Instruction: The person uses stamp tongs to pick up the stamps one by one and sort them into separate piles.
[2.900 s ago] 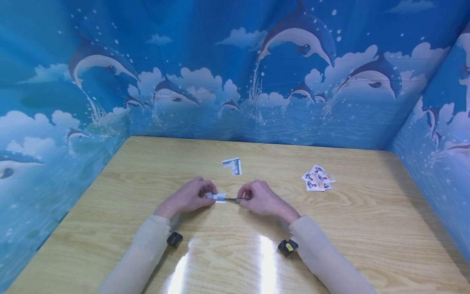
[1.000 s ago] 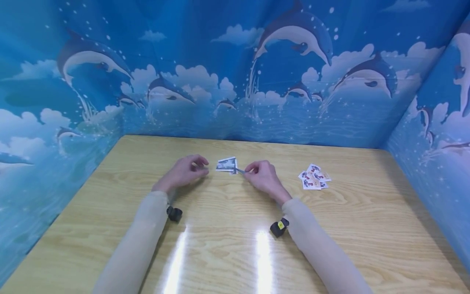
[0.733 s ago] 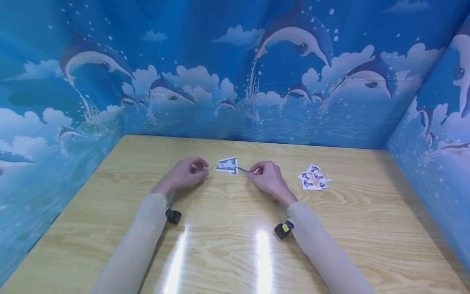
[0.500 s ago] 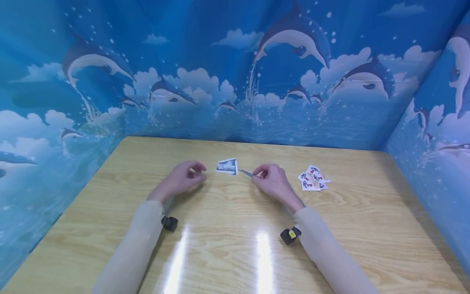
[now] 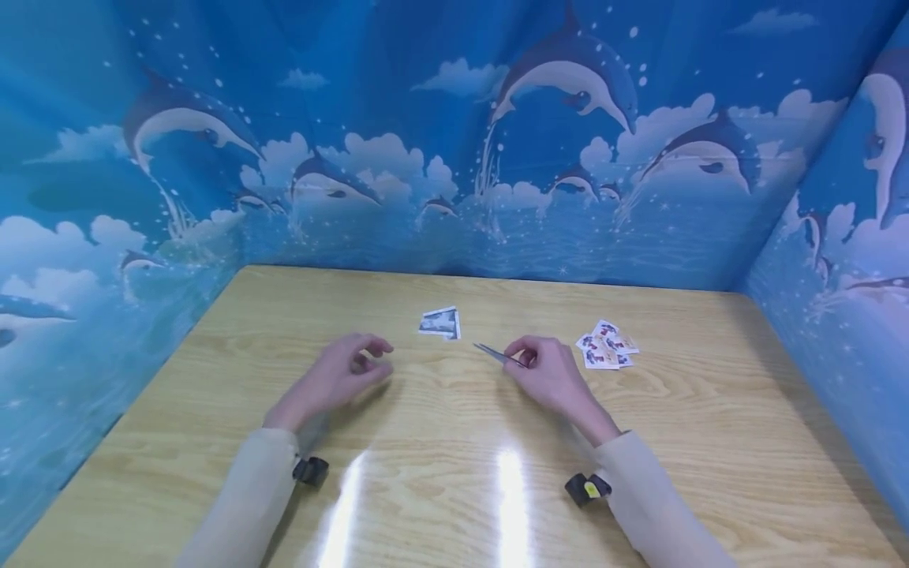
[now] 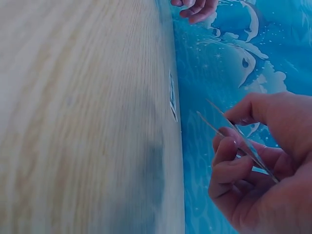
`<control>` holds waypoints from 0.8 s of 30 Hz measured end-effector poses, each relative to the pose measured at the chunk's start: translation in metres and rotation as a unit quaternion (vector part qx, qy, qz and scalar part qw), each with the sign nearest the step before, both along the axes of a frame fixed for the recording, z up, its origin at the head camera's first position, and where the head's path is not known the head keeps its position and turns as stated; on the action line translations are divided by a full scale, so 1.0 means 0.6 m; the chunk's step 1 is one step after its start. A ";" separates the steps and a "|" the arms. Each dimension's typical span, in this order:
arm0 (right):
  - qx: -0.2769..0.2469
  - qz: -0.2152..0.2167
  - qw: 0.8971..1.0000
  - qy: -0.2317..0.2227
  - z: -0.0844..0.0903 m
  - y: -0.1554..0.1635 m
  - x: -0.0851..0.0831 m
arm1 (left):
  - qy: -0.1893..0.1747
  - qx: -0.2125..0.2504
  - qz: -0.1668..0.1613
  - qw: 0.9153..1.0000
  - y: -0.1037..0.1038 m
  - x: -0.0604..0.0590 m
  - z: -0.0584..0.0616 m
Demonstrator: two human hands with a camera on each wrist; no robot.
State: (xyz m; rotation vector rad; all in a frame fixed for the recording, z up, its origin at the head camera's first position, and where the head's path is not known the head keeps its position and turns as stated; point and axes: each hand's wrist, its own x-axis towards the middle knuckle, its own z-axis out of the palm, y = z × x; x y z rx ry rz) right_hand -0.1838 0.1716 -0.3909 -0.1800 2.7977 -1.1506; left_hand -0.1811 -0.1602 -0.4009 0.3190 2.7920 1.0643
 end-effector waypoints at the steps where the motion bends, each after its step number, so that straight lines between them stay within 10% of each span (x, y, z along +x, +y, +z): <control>1: 0.000 0.002 1.000 0.003 0.000 0.001 0.003 | 0.001 0.004 0.004 1.000 0.001 0.004 0.000; 24: 0.036 -0.001 0.999 0.011 -0.001 0.035 0.052 | 0.022 -0.016 0.003 1.000 0.016 0.048 -0.002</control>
